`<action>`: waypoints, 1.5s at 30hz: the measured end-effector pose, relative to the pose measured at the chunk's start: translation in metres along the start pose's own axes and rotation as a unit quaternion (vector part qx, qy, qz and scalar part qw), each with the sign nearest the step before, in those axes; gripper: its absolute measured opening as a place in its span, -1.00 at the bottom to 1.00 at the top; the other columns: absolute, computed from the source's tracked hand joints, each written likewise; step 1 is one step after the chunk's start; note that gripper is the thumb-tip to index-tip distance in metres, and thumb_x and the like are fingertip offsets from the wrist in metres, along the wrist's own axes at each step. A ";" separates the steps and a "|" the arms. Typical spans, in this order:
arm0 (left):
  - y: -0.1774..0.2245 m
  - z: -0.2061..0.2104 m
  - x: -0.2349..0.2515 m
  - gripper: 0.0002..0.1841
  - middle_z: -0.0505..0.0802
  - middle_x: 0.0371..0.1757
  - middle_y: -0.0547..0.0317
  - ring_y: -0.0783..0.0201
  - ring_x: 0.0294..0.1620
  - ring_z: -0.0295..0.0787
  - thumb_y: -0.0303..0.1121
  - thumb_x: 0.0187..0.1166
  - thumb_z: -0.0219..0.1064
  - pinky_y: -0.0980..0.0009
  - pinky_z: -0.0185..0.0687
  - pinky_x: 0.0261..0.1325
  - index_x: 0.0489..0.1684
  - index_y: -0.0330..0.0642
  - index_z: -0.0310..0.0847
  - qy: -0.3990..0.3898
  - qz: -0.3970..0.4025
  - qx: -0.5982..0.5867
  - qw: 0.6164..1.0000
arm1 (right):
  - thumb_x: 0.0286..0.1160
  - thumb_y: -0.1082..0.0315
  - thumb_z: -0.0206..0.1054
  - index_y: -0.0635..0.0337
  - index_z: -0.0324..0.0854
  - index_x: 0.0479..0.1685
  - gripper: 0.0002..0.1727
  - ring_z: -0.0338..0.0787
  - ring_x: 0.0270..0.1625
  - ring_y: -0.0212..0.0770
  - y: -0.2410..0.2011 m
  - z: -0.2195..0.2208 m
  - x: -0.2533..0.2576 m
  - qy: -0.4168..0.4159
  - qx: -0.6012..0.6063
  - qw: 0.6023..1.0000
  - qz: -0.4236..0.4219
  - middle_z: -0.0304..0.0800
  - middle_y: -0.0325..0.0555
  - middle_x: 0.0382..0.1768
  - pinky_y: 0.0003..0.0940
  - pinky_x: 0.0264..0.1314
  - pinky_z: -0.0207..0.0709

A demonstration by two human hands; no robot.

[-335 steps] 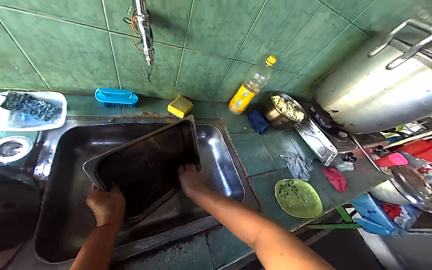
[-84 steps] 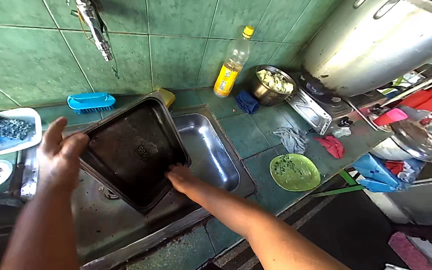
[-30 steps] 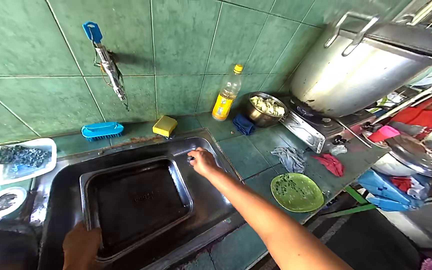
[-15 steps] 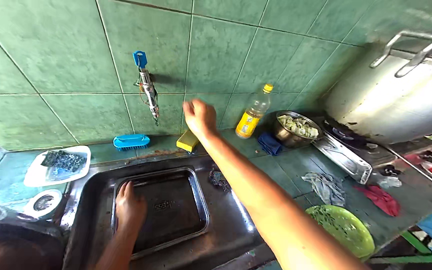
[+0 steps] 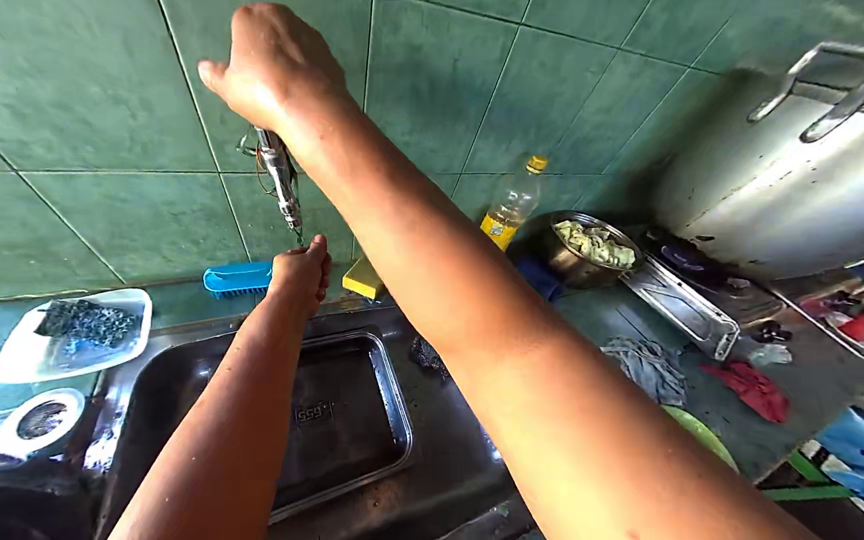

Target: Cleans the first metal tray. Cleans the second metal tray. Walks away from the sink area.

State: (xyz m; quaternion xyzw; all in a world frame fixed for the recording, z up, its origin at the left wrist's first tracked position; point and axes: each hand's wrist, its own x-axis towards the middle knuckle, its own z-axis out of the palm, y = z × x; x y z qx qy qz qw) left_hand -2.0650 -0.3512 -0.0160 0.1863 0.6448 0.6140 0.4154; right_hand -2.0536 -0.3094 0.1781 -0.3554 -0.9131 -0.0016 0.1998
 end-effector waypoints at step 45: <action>-0.047 -0.158 -0.114 -0.70 0.73 -0.12 -0.28 -0.07 -0.19 0.69 -0.30 0.73 0.24 -0.06 0.61 -0.08 0.01 -0.47 0.60 0.048 -0.164 0.487 0.857 | 0.77 0.35 0.08 0.29 0.39 0.53 -0.58 0.83 -0.08 0.01 0.035 0.148 -0.109 -0.373 0.298 0.841 0.254 0.69 0.27 0.13 -0.07 -0.06 0.73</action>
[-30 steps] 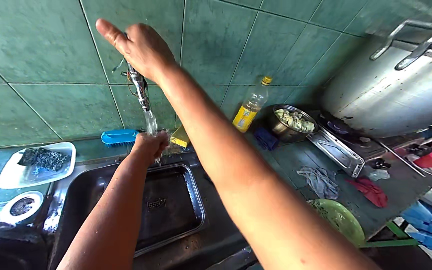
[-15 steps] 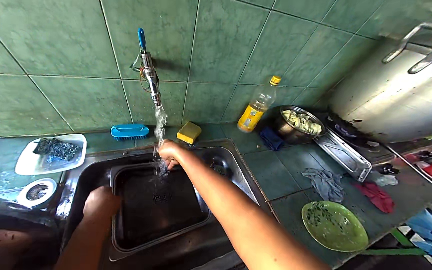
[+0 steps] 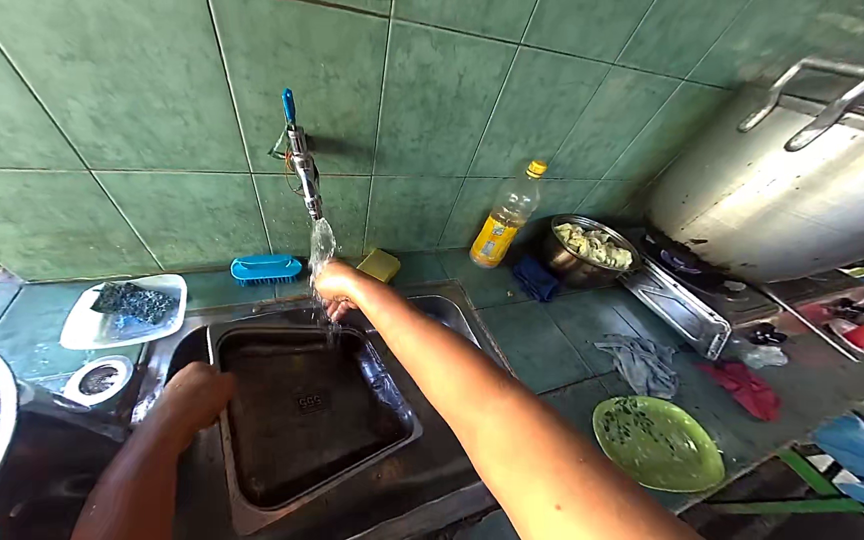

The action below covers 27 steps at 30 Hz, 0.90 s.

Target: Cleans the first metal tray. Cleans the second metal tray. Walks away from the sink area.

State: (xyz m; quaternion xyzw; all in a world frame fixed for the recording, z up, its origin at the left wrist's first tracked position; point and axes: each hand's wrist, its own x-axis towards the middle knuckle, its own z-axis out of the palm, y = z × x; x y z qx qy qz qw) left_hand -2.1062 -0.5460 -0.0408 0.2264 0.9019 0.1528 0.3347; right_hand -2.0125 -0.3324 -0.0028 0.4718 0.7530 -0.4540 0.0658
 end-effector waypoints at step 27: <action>0.047 -0.013 -0.020 -0.59 0.78 -0.24 -0.48 -0.51 -0.08 0.71 -0.12 0.83 0.19 -0.56 0.40 -0.04 -0.17 -0.34 0.75 0.243 0.213 -0.060 0.944 | 0.70 0.48 0.12 0.30 0.57 0.18 -0.77 0.79 -0.42 -0.22 -0.029 -0.042 -0.052 0.008 0.134 0.984 -0.118 0.75 0.04 -0.19 -0.38 -0.42 0.69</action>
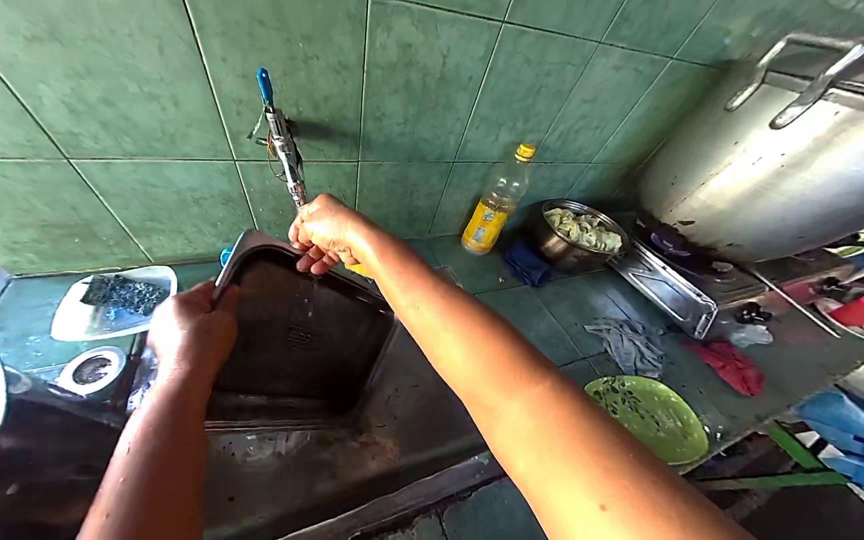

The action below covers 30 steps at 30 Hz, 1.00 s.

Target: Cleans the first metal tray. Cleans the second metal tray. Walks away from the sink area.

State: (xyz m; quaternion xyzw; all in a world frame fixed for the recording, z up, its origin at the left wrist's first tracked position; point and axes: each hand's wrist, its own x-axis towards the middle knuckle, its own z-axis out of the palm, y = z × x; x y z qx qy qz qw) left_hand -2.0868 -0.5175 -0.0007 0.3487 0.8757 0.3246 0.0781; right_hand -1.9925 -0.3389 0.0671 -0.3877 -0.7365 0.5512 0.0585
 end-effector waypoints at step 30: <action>0.005 0.071 0.055 -0.72 0.84 -0.13 -0.40 -0.42 0.04 0.77 -0.25 0.69 0.38 -0.52 0.47 0.17 -0.13 -0.35 0.81 -0.079 0.073 -0.055 0.993 | 0.84 0.31 0.09 0.44 0.69 -0.01 -0.66 0.85 0.12 0.25 0.095 -0.060 -0.067 0.253 -0.383 0.885 -0.076 0.82 0.31 -0.12 0.18 0.19 0.64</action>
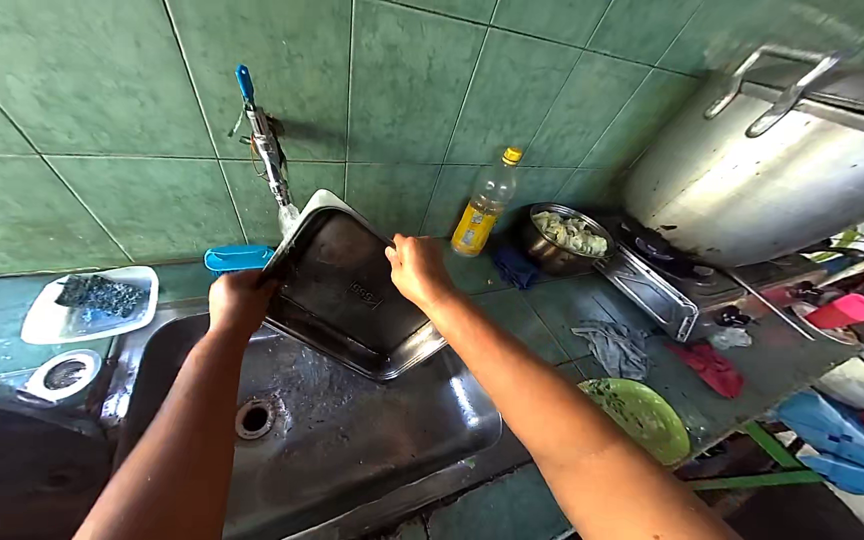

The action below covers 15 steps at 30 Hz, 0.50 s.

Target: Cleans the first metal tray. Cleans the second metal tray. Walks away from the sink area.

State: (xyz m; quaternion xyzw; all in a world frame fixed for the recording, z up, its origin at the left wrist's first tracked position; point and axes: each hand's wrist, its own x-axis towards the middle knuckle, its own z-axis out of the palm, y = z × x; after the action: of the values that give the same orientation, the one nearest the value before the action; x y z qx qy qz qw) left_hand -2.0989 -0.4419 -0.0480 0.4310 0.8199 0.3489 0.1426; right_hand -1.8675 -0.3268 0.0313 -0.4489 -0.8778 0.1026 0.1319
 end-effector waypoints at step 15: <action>-0.043 0.091 -0.101 -0.70 0.78 -0.03 -0.27 -0.05 -0.12 0.78 -0.40 0.72 0.27 -0.06 0.74 -0.05 0.27 -0.42 0.53 -0.013 -0.349 -0.340 0.873 | 0.81 0.25 0.14 0.43 0.61 0.27 -0.61 0.72 0.41 0.25 -0.006 0.042 0.030 -0.181 0.055 0.974 0.125 0.72 0.37 0.27 0.26 0.39 0.56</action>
State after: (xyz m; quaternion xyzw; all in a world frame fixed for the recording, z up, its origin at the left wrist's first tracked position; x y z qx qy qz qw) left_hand -2.0169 -0.4987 -0.1500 0.0460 0.7459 0.5278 0.4037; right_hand -1.9027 -0.3081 -0.0021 -0.5210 -0.8171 0.2462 -0.0181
